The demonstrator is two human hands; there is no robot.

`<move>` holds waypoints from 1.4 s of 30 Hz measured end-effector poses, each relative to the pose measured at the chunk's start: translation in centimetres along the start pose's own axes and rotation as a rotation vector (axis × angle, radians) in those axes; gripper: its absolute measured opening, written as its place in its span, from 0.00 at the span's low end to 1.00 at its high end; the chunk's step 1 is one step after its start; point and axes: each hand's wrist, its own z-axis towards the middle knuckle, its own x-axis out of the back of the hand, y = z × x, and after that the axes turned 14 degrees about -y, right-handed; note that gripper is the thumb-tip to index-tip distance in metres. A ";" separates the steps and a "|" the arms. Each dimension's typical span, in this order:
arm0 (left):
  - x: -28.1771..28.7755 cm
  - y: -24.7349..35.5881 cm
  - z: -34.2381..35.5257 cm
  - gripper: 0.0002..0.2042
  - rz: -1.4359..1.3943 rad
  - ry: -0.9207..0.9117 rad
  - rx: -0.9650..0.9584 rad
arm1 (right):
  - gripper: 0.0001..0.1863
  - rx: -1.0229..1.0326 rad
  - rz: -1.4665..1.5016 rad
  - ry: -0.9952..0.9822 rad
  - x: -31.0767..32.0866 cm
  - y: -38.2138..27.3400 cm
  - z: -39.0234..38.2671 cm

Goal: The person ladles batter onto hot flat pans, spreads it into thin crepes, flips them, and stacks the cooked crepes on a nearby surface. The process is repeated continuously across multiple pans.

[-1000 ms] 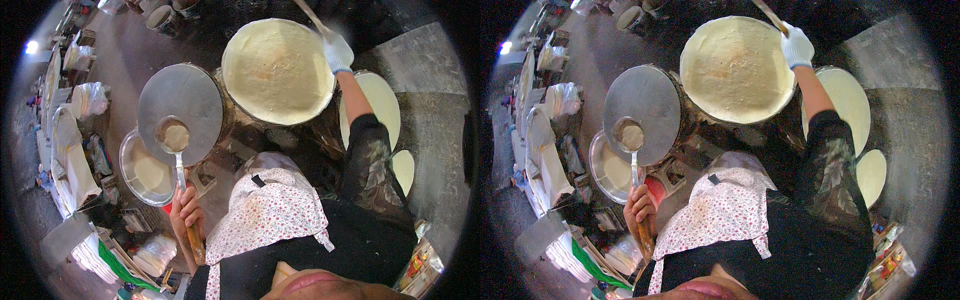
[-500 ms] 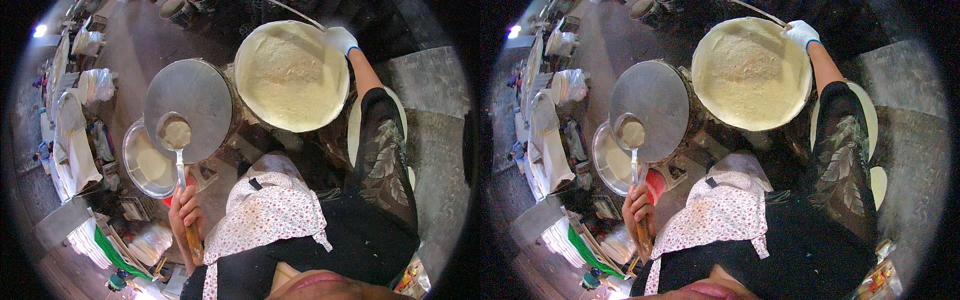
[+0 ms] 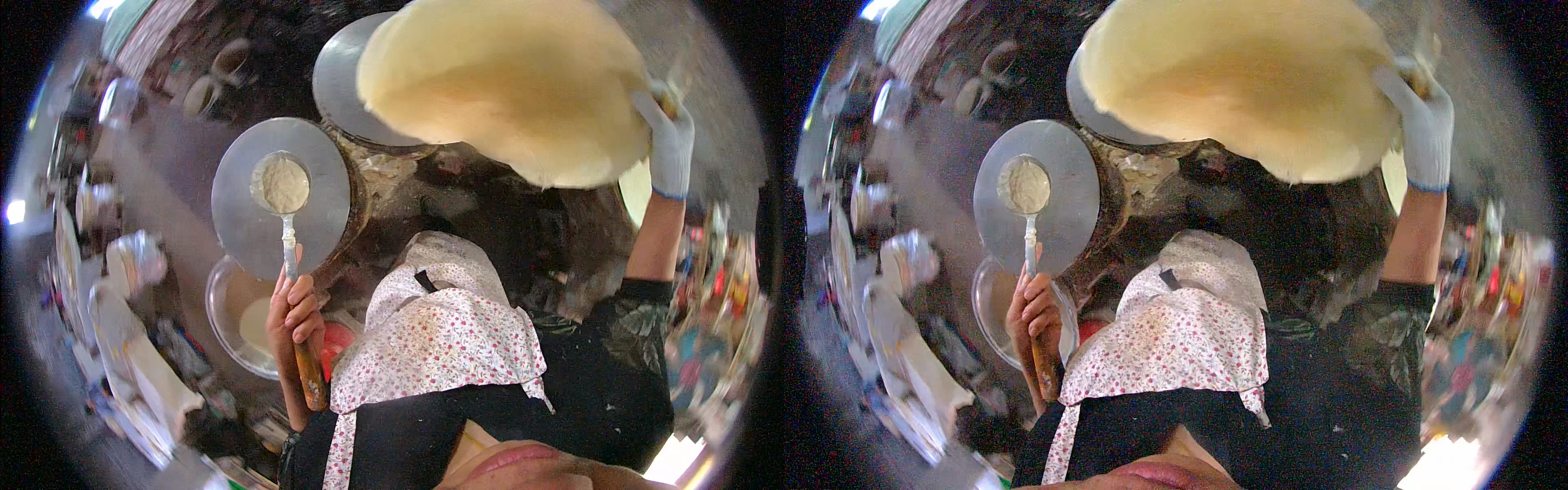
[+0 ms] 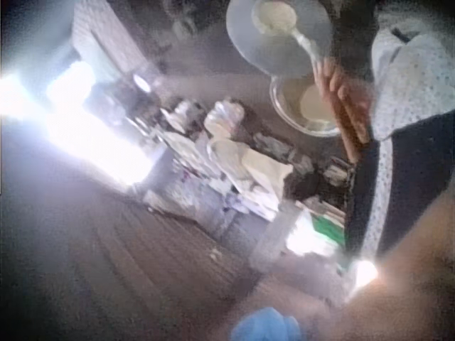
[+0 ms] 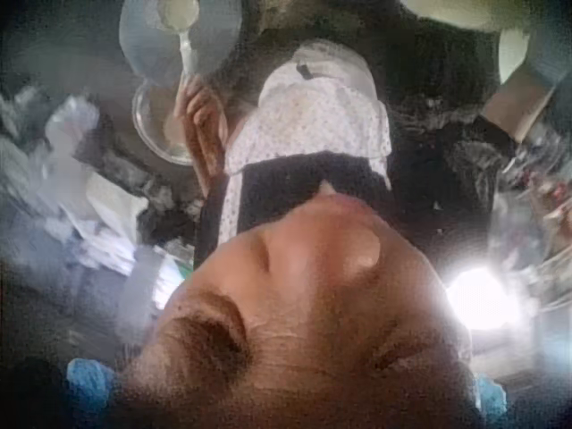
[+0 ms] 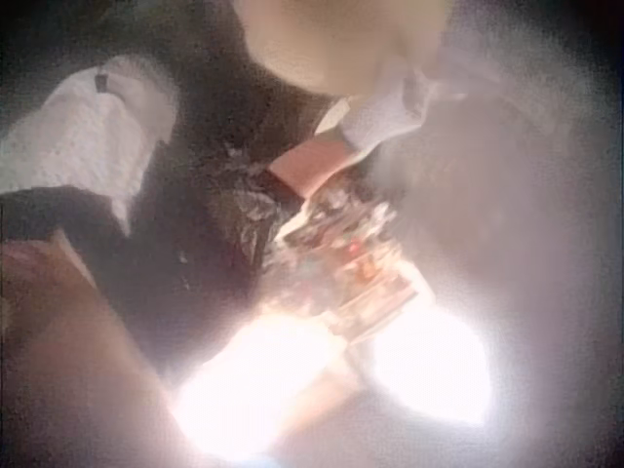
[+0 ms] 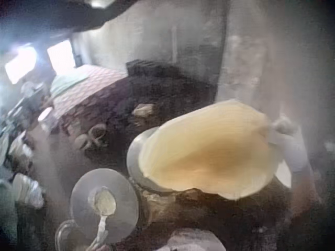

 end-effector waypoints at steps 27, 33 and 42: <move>-3.1 -4.3 4.8 0.27 0.077 0.134 0.922 | 0.14 -0.694 -1.202 0.602 9.4 3.1 -60.4; -4.7 -5.6 5.8 0.27 0.199 0.097 0.978 | 0.09 -1.042 -1.060 0.465 -8.8 14.5 -64.3; -6.9 -8.1 2.8 0.28 0.259 0.126 1.122 | 0.10 -1.153 -0.976 0.511 -19.6 18.7 -76.3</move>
